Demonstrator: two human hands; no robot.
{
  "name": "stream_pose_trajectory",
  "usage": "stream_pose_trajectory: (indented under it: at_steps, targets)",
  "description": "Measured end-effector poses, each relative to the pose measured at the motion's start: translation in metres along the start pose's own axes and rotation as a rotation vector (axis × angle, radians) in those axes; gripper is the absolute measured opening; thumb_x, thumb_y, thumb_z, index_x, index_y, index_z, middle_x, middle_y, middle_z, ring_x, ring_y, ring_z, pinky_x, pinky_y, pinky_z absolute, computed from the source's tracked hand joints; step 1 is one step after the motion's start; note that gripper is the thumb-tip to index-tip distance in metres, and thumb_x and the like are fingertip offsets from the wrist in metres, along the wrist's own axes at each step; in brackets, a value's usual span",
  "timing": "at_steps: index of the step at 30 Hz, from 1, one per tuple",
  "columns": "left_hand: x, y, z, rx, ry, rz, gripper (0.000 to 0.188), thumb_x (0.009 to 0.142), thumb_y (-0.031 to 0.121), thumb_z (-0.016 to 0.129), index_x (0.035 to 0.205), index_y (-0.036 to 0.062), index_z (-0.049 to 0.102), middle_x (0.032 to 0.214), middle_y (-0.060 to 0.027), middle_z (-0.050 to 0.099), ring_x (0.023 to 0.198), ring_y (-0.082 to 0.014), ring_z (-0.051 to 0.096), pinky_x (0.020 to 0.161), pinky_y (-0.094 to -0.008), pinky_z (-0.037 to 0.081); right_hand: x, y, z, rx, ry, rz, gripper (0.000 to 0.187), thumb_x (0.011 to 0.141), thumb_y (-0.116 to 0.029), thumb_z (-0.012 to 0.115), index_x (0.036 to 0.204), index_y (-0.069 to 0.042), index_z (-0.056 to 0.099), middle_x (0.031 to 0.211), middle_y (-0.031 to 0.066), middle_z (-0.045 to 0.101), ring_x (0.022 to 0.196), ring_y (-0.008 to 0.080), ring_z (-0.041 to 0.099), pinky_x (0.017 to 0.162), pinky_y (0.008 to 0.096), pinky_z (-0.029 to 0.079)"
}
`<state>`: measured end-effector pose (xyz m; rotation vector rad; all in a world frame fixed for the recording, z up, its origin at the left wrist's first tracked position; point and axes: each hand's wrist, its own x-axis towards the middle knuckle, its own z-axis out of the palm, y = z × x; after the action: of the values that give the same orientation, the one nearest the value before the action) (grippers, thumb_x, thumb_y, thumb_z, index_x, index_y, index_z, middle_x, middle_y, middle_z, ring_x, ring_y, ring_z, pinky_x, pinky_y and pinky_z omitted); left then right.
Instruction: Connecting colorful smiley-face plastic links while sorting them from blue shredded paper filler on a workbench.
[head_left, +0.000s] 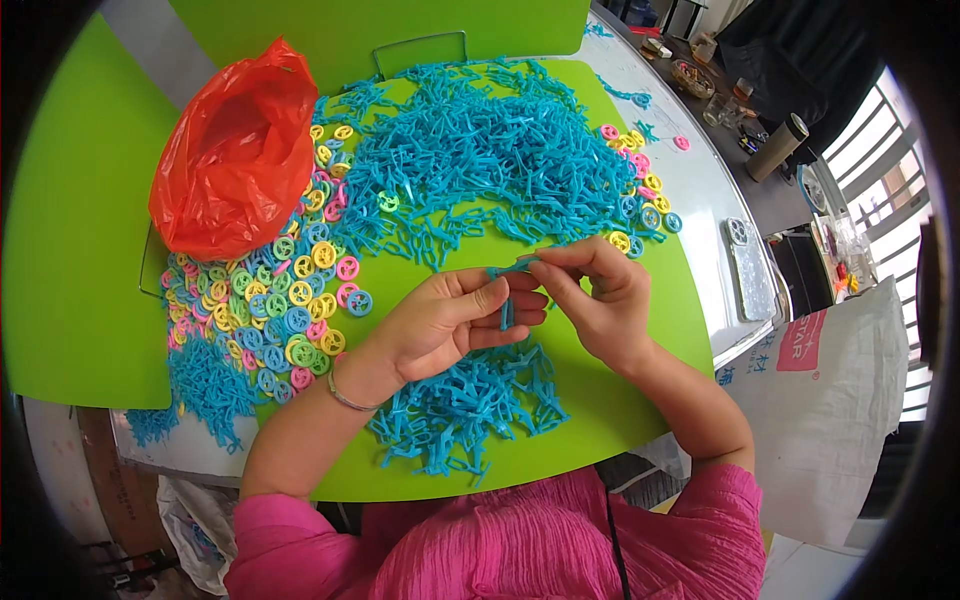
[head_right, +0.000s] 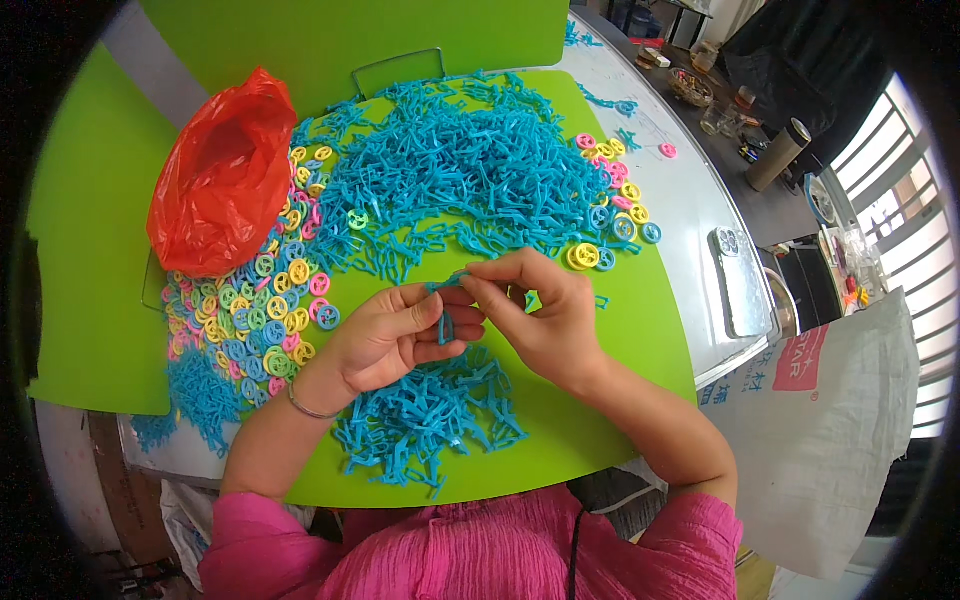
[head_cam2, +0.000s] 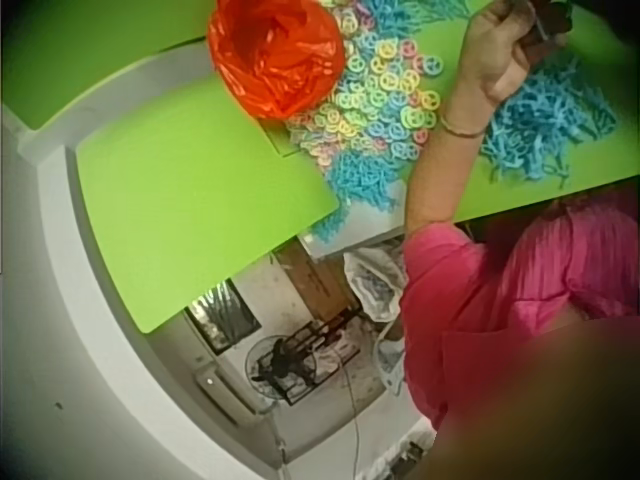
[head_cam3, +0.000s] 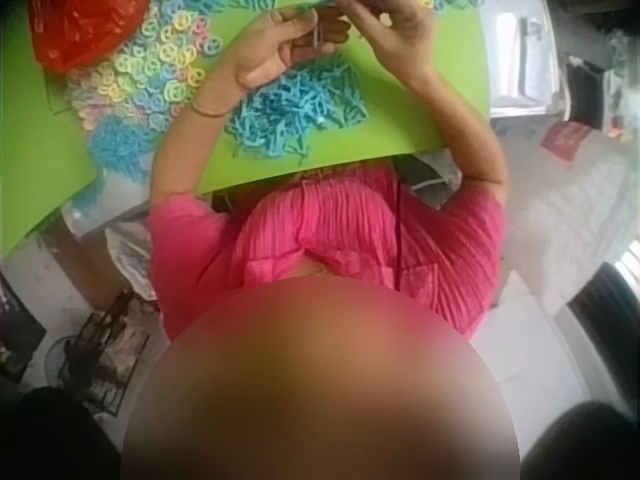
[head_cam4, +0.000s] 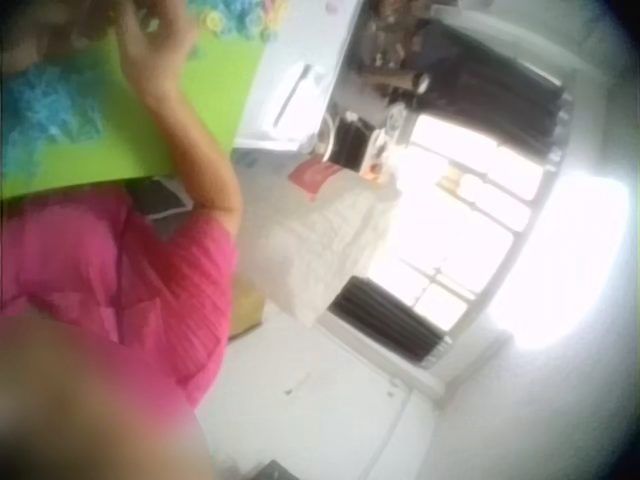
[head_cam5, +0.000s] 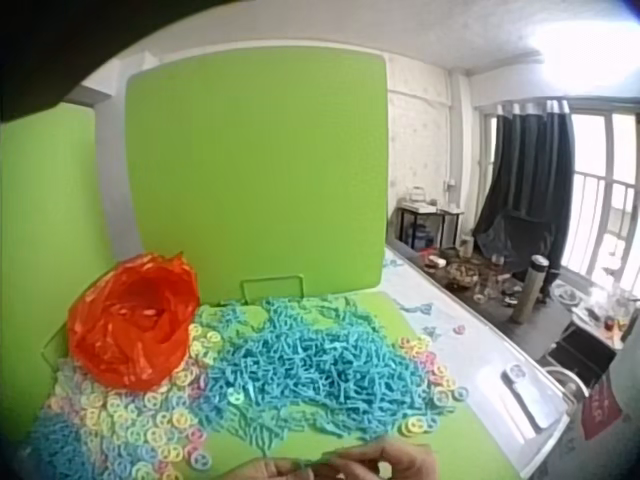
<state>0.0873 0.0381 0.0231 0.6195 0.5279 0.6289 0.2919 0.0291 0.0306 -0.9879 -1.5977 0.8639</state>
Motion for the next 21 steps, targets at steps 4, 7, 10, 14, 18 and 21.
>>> stream_pose_trajectory:
  at_steps: [4,7,10,14,18,21]
  targets:
    - [-0.001,-0.002,0.002,-0.01,-0.029,0.003,0.03,0.096,0.02,0.055,0.119,0.0006,0.058,0.112,-0.0122,0.064,0.106,-0.0241,0.062,0.091,-0.0347,0.053,-0.001,0.001,0.001,0.047,0.017,0.008,0.011,0.084,0.003,0.067,0.094,0.003,0.064,0.087,0.0057,0.067,0.079,0.0078,0.061,0.068,0.0218,0.048]
    - [0.0,-0.005,0.003,0.0,-0.013,-0.014,0.03,0.096,0.02,0.055,0.119,-0.0002,0.058,0.113,-0.0121,0.064,0.105,-0.0237,0.063,0.09,-0.0346,0.053,-0.003,0.0,0.002,0.132,0.032,0.059,0.011,0.084,0.003,0.067,0.094,0.003,0.064,0.087,0.0064,0.067,0.079,0.008,0.061,0.069,0.0219,0.049]
    - [-0.002,-0.007,0.011,0.134,-0.046,0.014,0.031,0.096,0.02,0.055,0.12,-0.0002,0.057,0.113,-0.0121,0.063,0.105,-0.0233,0.063,0.09,-0.0347,0.053,-0.004,0.001,0.003,-0.085,-0.029,-0.036,0.01,0.085,0.003,0.066,0.094,0.003,0.063,0.087,0.0065,0.067,0.079,0.0082,0.061,0.069,0.0219,0.049]
    - [-0.002,-0.005,0.011,0.069,-0.022,0.018,0.032,0.096,0.02,0.054,0.121,0.0002,0.056,0.114,-0.0119,0.063,0.106,-0.0228,0.062,0.091,-0.0346,0.053,0.0,-0.002,0.0,0.275,0.125,0.08,0.011,0.084,0.005,0.066,0.094,0.003,0.062,0.089,0.0067,0.066,0.081,0.008,0.061,0.071,0.0218,0.049]
    - [-0.002,-0.005,0.008,0.03,-0.02,0.014,0.032,0.097,0.02,0.053,0.122,0.0006,0.056,0.114,-0.0117,0.063,0.108,-0.0228,0.061,0.091,-0.0346,0.052,-0.003,-0.002,0.0,0.147,0.045,-0.019,0.011,0.084,0.006,0.066,0.094,0.003,0.063,0.09,0.0056,0.065,0.082,0.0075,0.06,0.069,0.021,0.047]
    - [-0.002,-0.005,0.009,0.014,-0.062,0.016,0.032,0.097,0.02,0.053,0.122,0.0005,0.056,0.114,-0.0122,0.063,0.108,-0.0233,0.061,0.092,-0.0347,0.052,-0.003,-0.004,0.002,0.132,0.038,0.036,0.01,0.084,0.005,0.066,0.094,0.003,0.064,0.089,0.0052,0.065,0.08,0.007,0.059,0.069,0.0203,0.046]
